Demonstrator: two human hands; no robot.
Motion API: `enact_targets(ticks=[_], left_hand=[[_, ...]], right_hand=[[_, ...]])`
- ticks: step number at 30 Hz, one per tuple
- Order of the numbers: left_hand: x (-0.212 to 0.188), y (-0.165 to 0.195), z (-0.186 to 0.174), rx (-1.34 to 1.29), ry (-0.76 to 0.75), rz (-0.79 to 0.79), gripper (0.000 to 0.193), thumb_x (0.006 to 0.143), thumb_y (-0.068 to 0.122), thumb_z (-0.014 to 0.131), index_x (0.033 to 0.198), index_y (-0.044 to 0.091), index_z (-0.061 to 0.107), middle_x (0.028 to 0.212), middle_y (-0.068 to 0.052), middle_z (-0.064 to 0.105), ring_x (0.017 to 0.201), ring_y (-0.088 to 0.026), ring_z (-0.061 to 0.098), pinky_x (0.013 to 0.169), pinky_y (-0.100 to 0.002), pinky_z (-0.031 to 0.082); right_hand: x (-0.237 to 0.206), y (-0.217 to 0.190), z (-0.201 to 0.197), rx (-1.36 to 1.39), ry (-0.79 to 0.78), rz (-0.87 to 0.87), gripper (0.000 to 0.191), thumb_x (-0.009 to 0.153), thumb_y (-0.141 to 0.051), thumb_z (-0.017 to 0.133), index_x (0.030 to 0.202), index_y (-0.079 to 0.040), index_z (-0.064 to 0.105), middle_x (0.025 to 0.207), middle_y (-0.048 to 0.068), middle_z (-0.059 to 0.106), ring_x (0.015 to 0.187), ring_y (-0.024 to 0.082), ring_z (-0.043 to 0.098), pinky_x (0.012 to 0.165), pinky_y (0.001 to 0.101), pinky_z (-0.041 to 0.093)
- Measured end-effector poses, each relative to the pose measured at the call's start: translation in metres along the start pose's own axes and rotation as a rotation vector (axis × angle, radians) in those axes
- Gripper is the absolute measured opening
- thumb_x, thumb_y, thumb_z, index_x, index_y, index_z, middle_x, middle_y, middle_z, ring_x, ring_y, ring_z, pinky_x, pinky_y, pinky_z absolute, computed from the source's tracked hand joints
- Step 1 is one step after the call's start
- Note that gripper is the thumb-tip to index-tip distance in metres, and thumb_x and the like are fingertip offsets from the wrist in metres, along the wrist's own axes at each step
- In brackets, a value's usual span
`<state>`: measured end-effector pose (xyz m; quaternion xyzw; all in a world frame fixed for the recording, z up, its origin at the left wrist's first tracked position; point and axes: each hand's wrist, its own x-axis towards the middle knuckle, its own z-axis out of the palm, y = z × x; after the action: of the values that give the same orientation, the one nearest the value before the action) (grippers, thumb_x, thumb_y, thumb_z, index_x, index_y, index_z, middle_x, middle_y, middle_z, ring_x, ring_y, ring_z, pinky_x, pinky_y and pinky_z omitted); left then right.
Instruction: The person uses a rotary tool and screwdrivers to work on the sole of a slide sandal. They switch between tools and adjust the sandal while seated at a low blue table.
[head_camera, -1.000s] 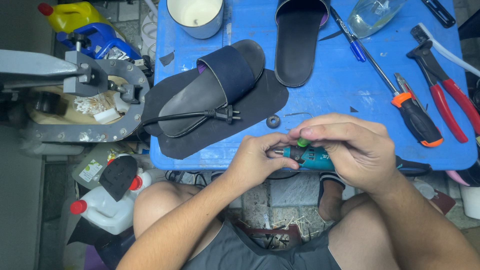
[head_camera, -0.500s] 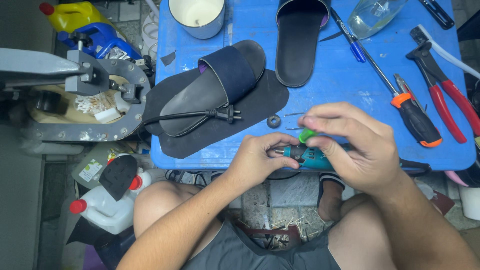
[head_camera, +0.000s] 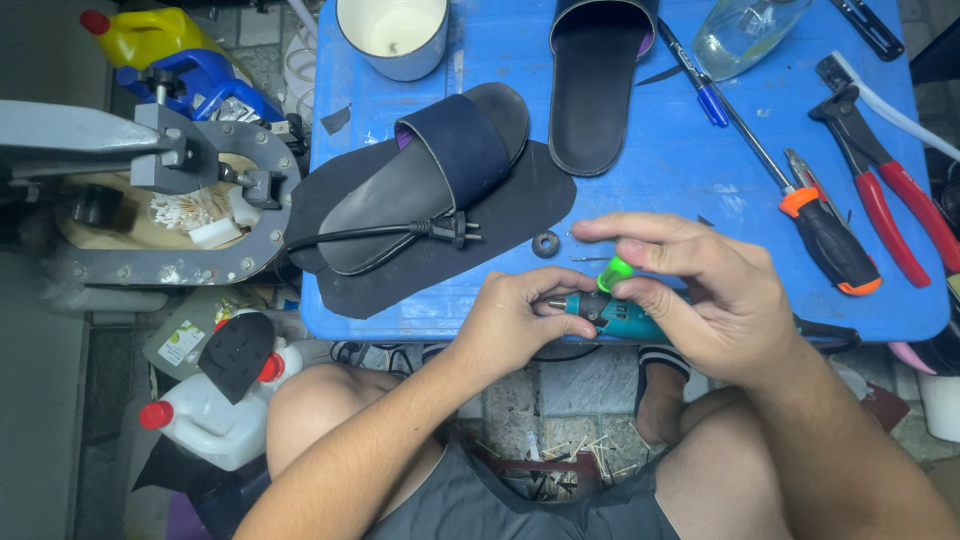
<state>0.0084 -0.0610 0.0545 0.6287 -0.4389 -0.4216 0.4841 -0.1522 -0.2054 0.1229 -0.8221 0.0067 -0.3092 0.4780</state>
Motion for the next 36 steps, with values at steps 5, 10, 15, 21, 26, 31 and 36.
enact_targets(ticks=[5,10,15,21,26,31,36], left_hand=[[0.000,-0.002,0.000,-0.032,-0.005,0.017,0.039,0.082,0.011,0.083,0.119,0.003,0.072,0.105,-0.010,0.081,0.090,-0.014,0.080,0.075,-0.024,0.063],[0.000,-0.002,0.000,-0.036,-0.002,0.046,0.039,0.083,0.012,0.082,0.119,0.003,0.071,0.106,-0.009,0.080,0.091,-0.013,0.080,0.075,-0.023,0.063],[-0.001,-0.002,0.001,-0.013,-0.001,0.031,0.038,0.082,0.012,0.084,0.118,0.003,0.072,0.101,-0.009,0.081,0.089,-0.012,0.080,0.074,-0.023,0.063],[0.000,-0.003,0.001,-0.054,-0.002,0.049,0.040,0.082,0.011,0.083,0.120,0.003,0.073,0.104,-0.009,0.081,0.088,-0.012,0.080,0.075,-0.024,0.063],[-0.001,-0.004,0.001,-0.052,0.006,0.064,0.042,0.080,0.010,0.085,0.120,0.003,0.072,0.107,-0.009,0.080,0.089,-0.012,0.079,0.076,-0.024,0.063],[0.000,-0.004,0.000,-0.044,0.001,0.035,0.041,0.081,0.011,0.084,0.120,0.003,0.072,0.106,-0.009,0.081,0.091,-0.013,0.080,0.077,-0.024,0.064],[-0.001,-0.004,0.000,-0.040,-0.003,0.027,0.041,0.082,0.012,0.084,0.120,0.002,0.072,0.110,-0.008,0.080,0.091,-0.012,0.080,0.077,-0.025,0.064]], right_hand=[[-0.004,0.004,0.010,0.133,0.104,0.086,0.035,0.093,0.012,0.068,0.119,-0.003,0.050,0.106,0.018,0.069,0.109,0.026,0.074,0.094,0.0378,0.067],[-0.002,0.003,0.019,-0.198,0.192,0.105,0.045,0.081,0.001,0.086,0.118,-0.003,0.060,0.099,0.016,0.069,0.088,0.020,0.075,0.073,0.0309,0.061],[-0.001,0.003,0.007,-0.020,0.070,-0.020,0.032,0.090,0.012,0.069,0.119,0.001,0.058,0.120,0.023,0.064,0.106,0.024,0.073,0.087,0.0330,0.065],[-0.011,0.010,0.006,0.044,0.232,0.094,0.030,0.088,0.008,0.078,0.112,0.001,0.061,0.105,0.018,0.066,0.098,0.022,0.073,0.083,0.0322,0.061],[-0.009,0.012,0.002,-0.377,0.257,-0.049,0.036,0.077,0.003,0.087,0.104,0.005,0.064,0.091,0.019,0.068,0.077,0.023,0.070,0.067,0.0304,0.054],[-0.001,0.005,-0.002,-0.007,0.110,0.001,0.023,0.087,0.009,0.067,0.106,0.003,0.056,0.103,0.020,0.067,0.091,0.027,0.072,0.078,0.0343,0.063],[0.002,-0.006,0.016,-0.198,0.185,0.075,0.022,0.086,0.006,0.076,0.102,0.001,0.062,0.090,0.011,0.063,0.078,0.020,0.069,0.068,0.0313,0.058]])
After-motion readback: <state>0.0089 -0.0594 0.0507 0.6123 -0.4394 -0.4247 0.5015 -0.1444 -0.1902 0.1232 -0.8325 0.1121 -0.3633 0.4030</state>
